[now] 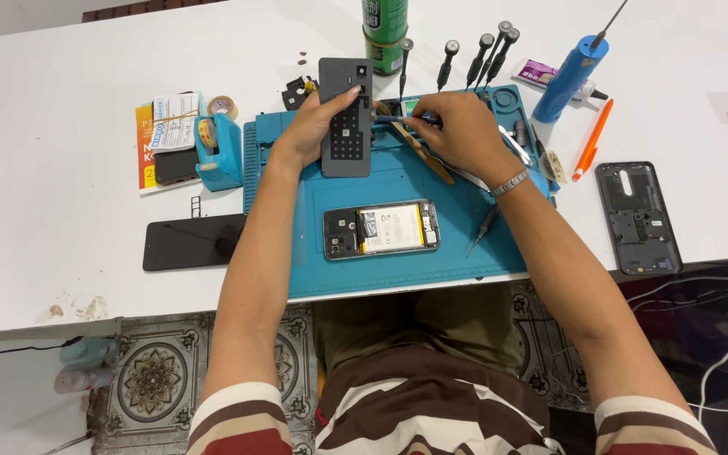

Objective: The person works on a disassembled smartphone, using a plastic pry tool to separate the battery and a brush to clean the back cover. They then place a clear protective film over the back cover.

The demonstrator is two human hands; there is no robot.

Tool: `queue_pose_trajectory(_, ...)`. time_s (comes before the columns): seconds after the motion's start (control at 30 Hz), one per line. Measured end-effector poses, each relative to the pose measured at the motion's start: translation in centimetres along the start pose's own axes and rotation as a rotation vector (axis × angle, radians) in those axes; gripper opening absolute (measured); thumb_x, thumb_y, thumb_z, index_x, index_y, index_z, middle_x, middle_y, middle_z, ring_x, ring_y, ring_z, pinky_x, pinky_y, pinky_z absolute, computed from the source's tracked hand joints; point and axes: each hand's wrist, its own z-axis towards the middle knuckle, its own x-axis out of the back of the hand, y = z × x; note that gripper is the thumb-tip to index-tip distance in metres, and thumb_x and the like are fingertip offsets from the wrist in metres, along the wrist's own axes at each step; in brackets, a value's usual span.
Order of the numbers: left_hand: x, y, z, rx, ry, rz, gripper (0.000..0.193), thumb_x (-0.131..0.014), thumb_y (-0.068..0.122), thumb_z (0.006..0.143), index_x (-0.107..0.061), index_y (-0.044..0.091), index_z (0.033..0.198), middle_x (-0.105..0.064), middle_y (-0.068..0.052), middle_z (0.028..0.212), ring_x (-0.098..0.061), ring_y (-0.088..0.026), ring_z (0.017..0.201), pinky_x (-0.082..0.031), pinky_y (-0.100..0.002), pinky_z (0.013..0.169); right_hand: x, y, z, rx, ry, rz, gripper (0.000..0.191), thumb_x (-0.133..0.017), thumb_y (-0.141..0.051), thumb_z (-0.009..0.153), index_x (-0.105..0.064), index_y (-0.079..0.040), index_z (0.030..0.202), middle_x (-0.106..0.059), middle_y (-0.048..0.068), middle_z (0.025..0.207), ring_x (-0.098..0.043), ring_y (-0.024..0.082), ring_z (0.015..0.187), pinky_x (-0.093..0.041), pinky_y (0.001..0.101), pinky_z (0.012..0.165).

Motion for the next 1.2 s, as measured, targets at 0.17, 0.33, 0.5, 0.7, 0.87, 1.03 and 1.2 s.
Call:
queue_pose_trajectory(0.17,0.02,0.01,0.00,0.009,-0.009,-0.015,0.040,-0.067,0.033,0.096,-0.062,0.003,0.122,-0.075,-0.011,0.105,-0.077,-0.016,0.087,-0.068,-0.032,0.070,0.20,-0.20,0.01,0.020,-0.005,-0.004,0.021,-0.077,-0.028,0.092,-0.078,-0.007,0.092,-0.073,0.012,0.077,-0.069,0.028,0.066,-0.052,0.0376,0.060)
queue_pose_trajectory(0.33,-0.03,-0.09,0.08,0.003,0.004,0.021,0.041,-0.067,0.034,0.096,-0.063,0.003,0.122,-0.076,-0.011,0.104,-0.076,-0.016,0.086,-0.068,-0.031,0.069,-0.04,-0.70,-0.02,0.008,-0.007,0.014,0.023,-0.077,-0.030,0.092,-0.078,-0.007,0.092,-0.073,0.011,0.077,-0.070,0.027,0.064,-0.053,0.0366,0.060)
queue_pose_trajectory(0.5,-0.02,-0.27,0.27,0.011,0.017,0.043,0.042,-0.066,0.035,0.096,-0.062,0.003,0.123,-0.077,-0.010,0.105,-0.077,-0.015,0.089,-0.068,-0.031,0.070,0.42,-0.34,0.06,-0.010,-0.023,-0.024,0.022,-0.077,-0.030,0.092,-0.079,-0.008,0.093,-0.073,0.012,0.077,-0.070,0.028,0.067,-0.053,0.0380,0.060)
queue_pose_trajectory(0.7,0.16,-0.32,0.36,0.001,0.007,0.017,0.042,-0.067,0.035,0.096,-0.061,0.003,0.123,-0.076,-0.011,0.105,-0.077,-0.017,0.090,-0.069,-0.033,0.072,0.09,-0.11,0.01,-0.001,-0.007,-0.025,0.022,-0.077,-0.030,0.092,-0.078,-0.008,0.092,-0.074,0.011,0.079,-0.071,0.028,0.069,-0.053,0.0378,0.061)
queue_pose_trajectory(0.87,0.09,-0.42,0.39,0.006,0.026,0.064,0.043,-0.066,0.036,0.095,-0.062,0.004,0.122,-0.077,-0.010,0.105,-0.078,-0.016,0.090,-0.069,-0.032,0.071,0.26,0.11,-0.03,0.011,-0.009,-0.017,0.021,-0.076,-0.028,0.092,-0.079,-0.008,0.093,-0.074,0.012,0.079,-0.071,0.027,0.068,-0.054,0.0374,0.061)
queue_pose_trajectory(1.03,0.14,-0.49,0.30,0.005,0.009,0.021,0.043,-0.067,0.036,0.095,-0.062,0.004,0.123,-0.076,-0.011,0.106,-0.077,-0.017,0.090,-0.069,-0.032,0.071,0.08,-0.21,-0.05,-0.004,-0.034,-0.017,0.024,-0.078,-0.030,0.093,-0.078,-0.006,0.089,-0.074,0.012,0.076,-0.071,0.027,0.066,-0.054,0.0369,0.062)
queue_pose_trajectory(1.2,0.19,-0.49,0.29,-0.010,-0.008,-0.004,0.039,-0.067,0.033,0.097,-0.062,0.003,0.122,-0.075,-0.010,0.106,-0.077,-0.016,0.091,-0.068,-0.033,0.073,0.27,-0.19,-0.02,0.004,-0.023,0.004,0.022,-0.077,-0.028,0.092,-0.078,-0.006,0.091,-0.073,0.012,0.076,-0.070,0.027,0.065,-0.053,0.0370,0.060)
